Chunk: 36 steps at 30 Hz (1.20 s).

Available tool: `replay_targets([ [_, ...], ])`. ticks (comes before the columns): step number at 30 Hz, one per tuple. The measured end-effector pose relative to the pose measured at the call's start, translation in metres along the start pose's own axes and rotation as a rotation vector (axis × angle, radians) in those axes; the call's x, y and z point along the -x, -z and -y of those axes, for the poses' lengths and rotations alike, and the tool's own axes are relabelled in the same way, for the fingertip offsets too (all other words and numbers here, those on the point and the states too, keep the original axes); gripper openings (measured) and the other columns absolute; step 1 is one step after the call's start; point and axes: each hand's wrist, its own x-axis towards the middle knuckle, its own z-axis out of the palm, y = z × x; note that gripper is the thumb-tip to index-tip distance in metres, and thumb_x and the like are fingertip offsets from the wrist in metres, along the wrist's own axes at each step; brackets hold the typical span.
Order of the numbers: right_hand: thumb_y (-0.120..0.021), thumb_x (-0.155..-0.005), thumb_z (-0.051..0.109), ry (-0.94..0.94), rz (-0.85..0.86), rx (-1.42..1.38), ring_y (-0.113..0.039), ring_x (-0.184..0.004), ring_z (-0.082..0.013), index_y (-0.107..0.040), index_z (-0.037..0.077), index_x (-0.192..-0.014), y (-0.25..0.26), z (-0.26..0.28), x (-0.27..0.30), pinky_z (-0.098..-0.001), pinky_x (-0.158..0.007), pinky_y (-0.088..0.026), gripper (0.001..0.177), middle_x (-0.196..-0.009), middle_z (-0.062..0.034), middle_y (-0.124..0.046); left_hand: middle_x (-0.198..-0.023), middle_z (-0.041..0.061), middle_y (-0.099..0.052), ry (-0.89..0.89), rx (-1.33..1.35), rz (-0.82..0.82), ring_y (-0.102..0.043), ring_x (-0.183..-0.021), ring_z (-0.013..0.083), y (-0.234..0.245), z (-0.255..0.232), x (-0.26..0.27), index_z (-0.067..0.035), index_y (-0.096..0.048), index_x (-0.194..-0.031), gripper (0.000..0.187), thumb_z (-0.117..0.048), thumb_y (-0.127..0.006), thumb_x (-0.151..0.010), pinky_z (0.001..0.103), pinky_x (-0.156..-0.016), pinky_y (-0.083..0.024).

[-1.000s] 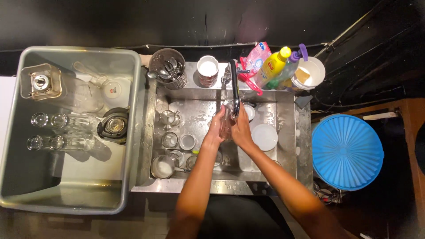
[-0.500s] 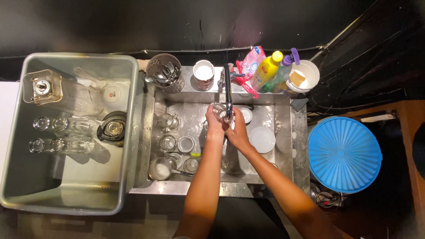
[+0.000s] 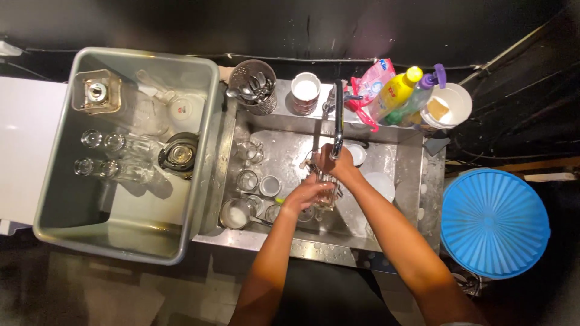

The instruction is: The person washes multiple glassware items and a black mug under running water in a commercial kitchen sink. They rinse each item and place them into a gray tub beside the sink. A yellow-handled brush is used to scrub the mug.

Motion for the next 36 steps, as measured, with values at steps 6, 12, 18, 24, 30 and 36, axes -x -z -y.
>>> replay_targets([
  [6,-0.064,-0.099,0.036,0.153,-0.101,-0.608,-0.062,-0.064,-0.0334,-0.072,0.000,-0.089,0.024,0.017,0.020,-0.0413,-0.062,-0.049,0.038,-0.076,-0.0177,-0.067,-0.104,0.019,-0.070,-0.018,0.020,0.103,-0.071,-0.077,0.0266,0.035,-0.002,0.018,-0.001,-0.046,-0.139,0.046,-0.019,-0.064,-0.101,0.034,-0.061,-0.061],
  [12,-0.068,-0.100,0.026,0.035,-0.153,-0.505,-0.059,-0.064,-0.0412,-0.069,0.000,-0.082,0.019,0.002,0.012,-0.0457,-0.059,-0.045,0.031,-0.069,-0.0223,-0.062,-0.096,0.017,-0.073,0.003,0.362,0.211,-0.071,-0.073,0.0252,0.006,-0.011,0.016,0.004,-0.057,-0.128,0.052,-0.033,-0.066,-0.092,0.036,-0.057,-0.059],
  [18,-0.073,-0.088,0.022,0.050,-0.329,-0.137,-0.066,-0.076,-0.0460,-0.073,0.003,-0.085,0.011,-0.005,0.026,-0.0513,-0.065,-0.051,0.020,-0.078,-0.0230,-0.068,-0.107,0.014,-0.073,-0.155,-0.619,-0.263,-0.072,-0.093,0.0291,0.017,0.000,-0.020,-0.003,-0.054,-0.133,0.069,-0.018,-0.084,-0.073,0.040,-0.075,-0.058],
  [24,-0.077,-0.084,0.020,-0.111,-0.122,-0.180,-0.069,-0.084,-0.0442,-0.077,0.005,-0.097,0.009,-0.007,0.026,-0.0489,-0.072,-0.054,0.019,-0.085,-0.0246,-0.072,-0.114,0.018,-0.070,-0.423,-1.263,-0.512,-0.068,-0.102,0.0395,-0.042,-0.038,0.028,-0.007,-0.052,-0.139,0.082,-0.017,-0.093,-0.068,0.047,-0.086,-0.054],
  [30,-0.071,-0.082,0.012,-0.444,0.369,-1.432,-0.076,-0.097,-0.0381,-0.070,-0.009,-0.107,0.023,-0.019,0.013,-0.0440,-0.084,-0.058,0.033,-0.100,-0.0227,-0.078,-0.125,0.010,-0.066,-0.712,-1.638,-0.796,-0.061,-0.116,0.0320,-0.036,-0.033,0.031,-0.010,-0.053,-0.138,0.079,0.002,-0.077,-0.064,0.053,-0.104,-0.039],
  [36,-0.062,-0.095,0.012,-0.208,0.527,-1.155,-0.071,-0.102,-0.0297,-0.071,-0.006,-0.111,0.013,-0.035,0.008,-0.0394,-0.091,-0.057,0.025,-0.106,-0.0195,-0.075,-0.125,0.008,-0.067,-0.912,-1.626,-0.607,-0.061,-0.118,0.0298,-0.020,-0.066,0.031,-0.010,-0.057,-0.133,0.070,-0.001,-0.081,-0.067,0.050,-0.107,-0.038],
])
